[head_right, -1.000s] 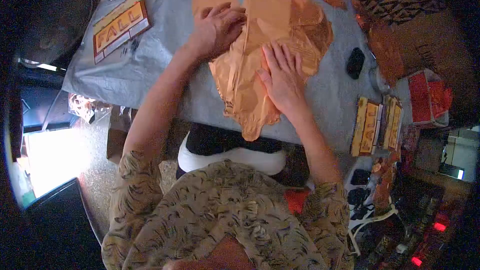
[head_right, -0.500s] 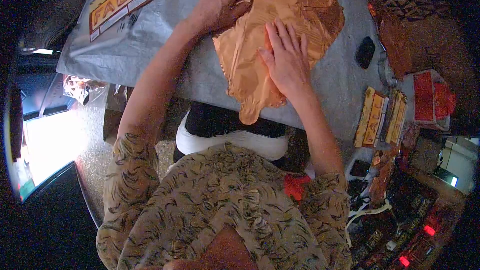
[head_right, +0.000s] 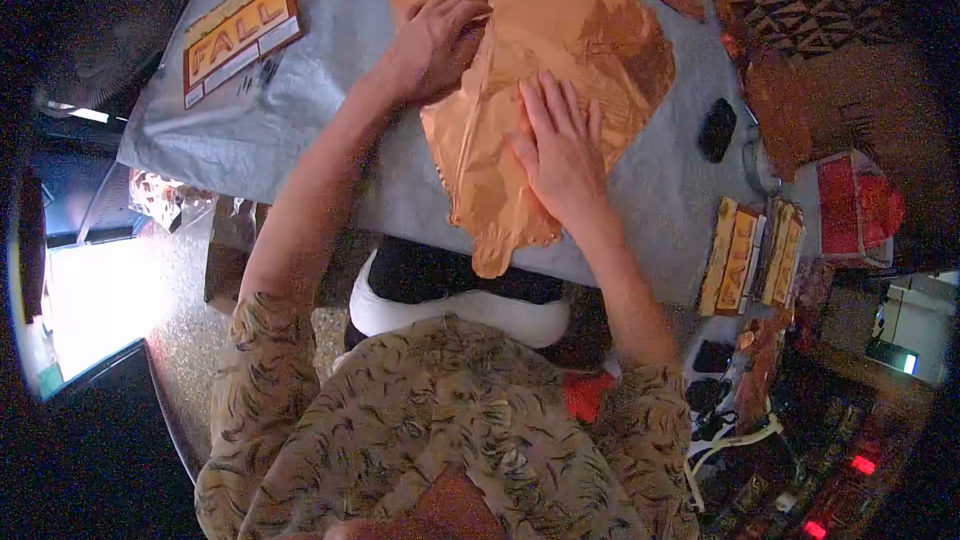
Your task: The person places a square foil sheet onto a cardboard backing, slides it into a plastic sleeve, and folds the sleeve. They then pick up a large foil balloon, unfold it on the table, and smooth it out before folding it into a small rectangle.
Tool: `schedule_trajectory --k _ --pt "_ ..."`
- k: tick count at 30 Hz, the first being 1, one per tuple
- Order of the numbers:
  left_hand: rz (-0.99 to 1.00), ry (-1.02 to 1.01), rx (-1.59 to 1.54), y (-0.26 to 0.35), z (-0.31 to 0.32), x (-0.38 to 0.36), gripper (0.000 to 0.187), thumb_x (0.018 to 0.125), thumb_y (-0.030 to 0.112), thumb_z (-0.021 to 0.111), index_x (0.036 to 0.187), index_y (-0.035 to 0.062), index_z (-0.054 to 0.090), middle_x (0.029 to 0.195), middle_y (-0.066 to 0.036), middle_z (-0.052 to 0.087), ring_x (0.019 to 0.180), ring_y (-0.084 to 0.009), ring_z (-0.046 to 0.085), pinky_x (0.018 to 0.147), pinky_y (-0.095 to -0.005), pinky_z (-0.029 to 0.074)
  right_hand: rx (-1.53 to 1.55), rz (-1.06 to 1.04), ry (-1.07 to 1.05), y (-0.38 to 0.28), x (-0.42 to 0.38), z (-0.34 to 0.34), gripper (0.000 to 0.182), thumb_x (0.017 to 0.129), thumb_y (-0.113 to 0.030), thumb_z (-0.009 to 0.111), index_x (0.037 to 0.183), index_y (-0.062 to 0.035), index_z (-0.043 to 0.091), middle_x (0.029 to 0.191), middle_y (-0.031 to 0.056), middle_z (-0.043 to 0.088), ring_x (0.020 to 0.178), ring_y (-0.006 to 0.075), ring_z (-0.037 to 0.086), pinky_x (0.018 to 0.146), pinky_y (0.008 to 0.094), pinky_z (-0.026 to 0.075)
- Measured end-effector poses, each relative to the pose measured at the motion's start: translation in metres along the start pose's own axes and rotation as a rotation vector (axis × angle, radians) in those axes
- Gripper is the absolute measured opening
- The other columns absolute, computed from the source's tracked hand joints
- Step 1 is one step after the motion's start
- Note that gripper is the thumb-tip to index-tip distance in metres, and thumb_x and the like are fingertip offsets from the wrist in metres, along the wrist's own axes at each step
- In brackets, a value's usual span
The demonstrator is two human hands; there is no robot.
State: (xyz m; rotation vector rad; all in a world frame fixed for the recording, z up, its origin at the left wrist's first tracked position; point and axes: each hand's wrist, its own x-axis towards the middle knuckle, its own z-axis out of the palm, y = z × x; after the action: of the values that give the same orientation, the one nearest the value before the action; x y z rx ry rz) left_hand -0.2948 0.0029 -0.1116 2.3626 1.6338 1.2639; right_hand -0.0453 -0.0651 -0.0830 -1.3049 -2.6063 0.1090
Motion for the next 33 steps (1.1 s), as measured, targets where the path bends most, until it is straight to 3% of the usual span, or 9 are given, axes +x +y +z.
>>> schedule_trajectory --k 10,14,17,19,21,23,24,28,33 --pt "0.049 -0.051 0.024 0.006 -0.008 -0.003 0.060 0.084 0.048 0.074 0.125 0.0058 0.063 0.139 -0.011 0.060 0.138 -0.0310 0.048 0.114 -0.0524 0.033 0.002 -0.006 -0.005 -0.003 0.002 -0.003 0.061 0.104 -0.035 0.053 0.158 -0.0104 0.036 0.166 0.0142 0.030 0.153 0.0342 0.026 0.124 0.0581 0.014" --pt "0.049 -0.078 0.033 0.005 -0.009 -0.002 0.061 0.084 0.050 0.073 0.127 0.0073 0.062 0.141 -0.012 0.058 0.139 -0.0305 0.046 0.114 -0.0536 0.032 0.008 -0.021 0.000 -0.003 0.000 -0.003 0.061 0.104 -0.035 0.052 0.157 -0.0101 0.036 0.165 0.0147 0.031 0.153 0.0351 0.027 0.124 0.0583 0.013" --pt "0.065 -0.009 0.012 0.014 -0.021 0.004 0.046 0.085 0.038 0.076 0.117 0.0065 0.069 0.132 -0.013 0.065 0.130 -0.0315 0.056 0.109 -0.0504 0.040 0.009 -0.019 0.005 -0.004 0.000 -0.005 0.061 0.103 -0.035 0.053 0.156 -0.0094 0.037 0.165 0.0150 0.031 0.152 0.0363 0.027 0.123 0.0584 0.015" --pt "0.083 -0.003 -0.376 0.021 -0.042 0.017 0.041 0.091 0.039 0.070 0.110 0.0020 0.072 0.126 -0.017 0.067 0.123 -0.0321 0.061 0.100 -0.0473 0.047 0.003 -0.007 0.018 -0.003 -0.001 -0.004 0.061 0.103 -0.035 0.054 0.156 -0.0092 0.038 0.165 0.0152 0.032 0.152 0.0373 0.028 0.123 0.0585 0.016" --pt "0.150 0.074 -0.627 0.066 -0.095 0.027 0.014 0.084 0.012 0.078 0.091 0.0006 0.074 0.099 -0.012 0.074 0.091 -0.0290 0.071 0.081 -0.0368 0.056 0.030 -0.041 0.088 0.001 -0.001 0.004 0.063 0.099 -0.038 0.059 0.152 -0.0091 0.042 0.161 0.0161 0.037 0.148 0.0384 0.033 0.117 0.0656 0.022" --pt "0.256 0.014 -0.784 0.118 -0.161 0.020 0.015 0.088 0.011 0.073 0.094 -0.0027 0.073 0.097 -0.015 0.073 0.089 -0.0282 0.071 0.078 -0.0365 0.055 -0.032 -0.031 0.085 0.003 -0.001 0.005 0.064 0.097 -0.037 0.060 0.152 -0.0085 0.043 0.160 0.0171 0.036 0.148 0.0399 0.033 0.116 0.0664 0.022" --pt "0.396 0.073 -0.784 0.140 -0.182 0.015 0.013 0.090 0.007 0.065 0.084 -0.0046 0.068 0.084 -0.016 0.070 0.074 -0.0259 0.067 0.068 -0.0360 0.054 -0.011 -0.045 0.090 0.003 -0.003 0.003 0.062 0.098 -0.034 0.059 0.152 -0.0084 0.042 0.159 0.0173 0.038 0.147 0.0402 0.033 0.118 0.0652 0.021" --pt "0.825 -0.165 -1.193 0.177 -0.209 0.013 0.011 0.091 0.006 0.064 0.089 -0.0046 0.067 0.088 -0.016 0.070 0.077 -0.0256 0.067 0.071 -0.0358 0.054 0.024 -0.051 0.115 0.000 -0.004 0.002 0.061 0.096 -0.027 0.060 0.152 -0.0078 0.043 0.158 0.0176 0.039 0.147 0.0394 0.033 0.118 0.0653 0.021" --pt "0.791 -0.568 -1.600 0.193 -0.167 0.027 0.011 0.092 0.005 0.063 0.095 -0.0046 0.066 0.094 -0.017 0.069 0.081 -0.0252 0.067 0.074 -0.0356 0.053 0.080 -0.058 0.126 0.001 -0.005 0.001 0.061 0.096 -0.030 0.061 0.151 -0.0073 0.044 0.158 0.0174 0.039 0.148 0.0377 0.032 0.118 0.0652 0.021"
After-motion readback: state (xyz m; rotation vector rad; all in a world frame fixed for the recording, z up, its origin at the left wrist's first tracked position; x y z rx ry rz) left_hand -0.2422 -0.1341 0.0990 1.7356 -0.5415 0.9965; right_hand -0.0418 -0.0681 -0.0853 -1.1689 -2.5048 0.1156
